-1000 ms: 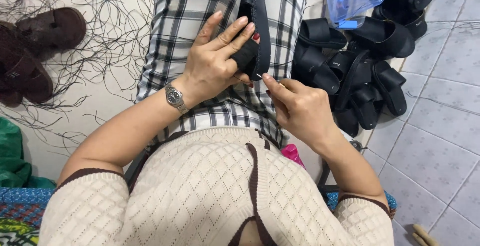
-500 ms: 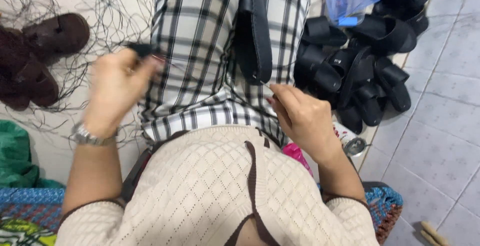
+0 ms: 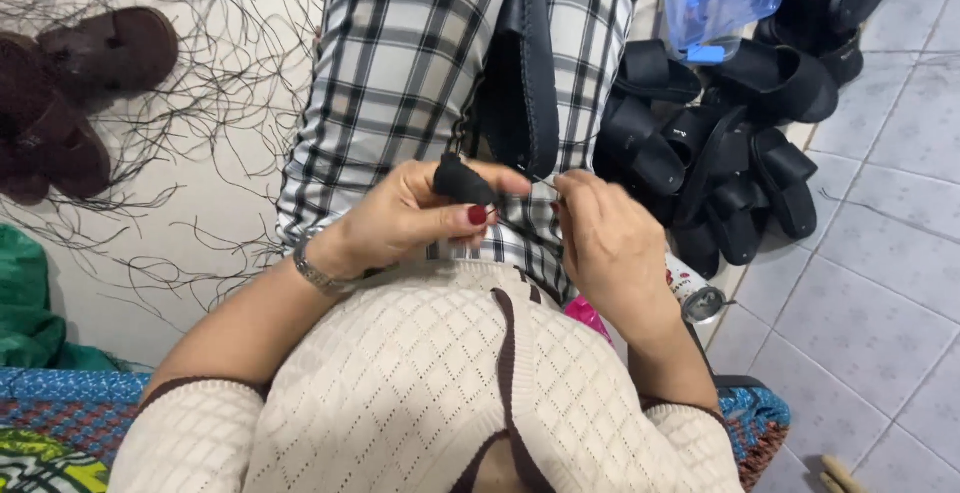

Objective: Hand-sewing a black sandal using a needle and thread while sitting on the floor.

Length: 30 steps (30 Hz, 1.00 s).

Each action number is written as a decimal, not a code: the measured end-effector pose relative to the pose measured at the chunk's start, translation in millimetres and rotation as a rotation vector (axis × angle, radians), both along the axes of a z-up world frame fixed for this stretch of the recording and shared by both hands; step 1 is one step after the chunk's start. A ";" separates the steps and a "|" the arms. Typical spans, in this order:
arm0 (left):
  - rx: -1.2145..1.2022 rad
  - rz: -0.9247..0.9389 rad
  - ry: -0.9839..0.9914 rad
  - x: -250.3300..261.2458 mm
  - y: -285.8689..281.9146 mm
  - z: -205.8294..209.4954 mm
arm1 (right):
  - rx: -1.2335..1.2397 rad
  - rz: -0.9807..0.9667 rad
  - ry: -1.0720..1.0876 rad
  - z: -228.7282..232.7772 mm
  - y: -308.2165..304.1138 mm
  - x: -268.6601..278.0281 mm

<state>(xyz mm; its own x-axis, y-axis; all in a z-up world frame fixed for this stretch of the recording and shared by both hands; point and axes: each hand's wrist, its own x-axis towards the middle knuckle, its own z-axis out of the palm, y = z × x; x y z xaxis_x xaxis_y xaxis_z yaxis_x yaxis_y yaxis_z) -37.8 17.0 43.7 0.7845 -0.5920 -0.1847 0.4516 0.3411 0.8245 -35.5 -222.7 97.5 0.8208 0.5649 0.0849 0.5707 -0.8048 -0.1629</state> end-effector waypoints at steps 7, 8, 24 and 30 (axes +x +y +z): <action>0.381 0.282 0.067 -2.5 -17.6 -4.2 | 0.072 0.051 0.098 -13.4 -8.4 4.3; 0.470 0.283 0.039 -2.1 -18.8 -3.4 | 0.054 0.083 0.070 -15.8 -9.7 5.2; 0.498 0.314 -0.491 10.3 -31.8 -20.4 | 0.816 -0.096 0.645 -43.3 -38.2 -10.9; 0.450 0.313 -0.444 11.4 -34.2 -33.8 | 1.051 0.044 0.750 -44.5 -40.5 -1.7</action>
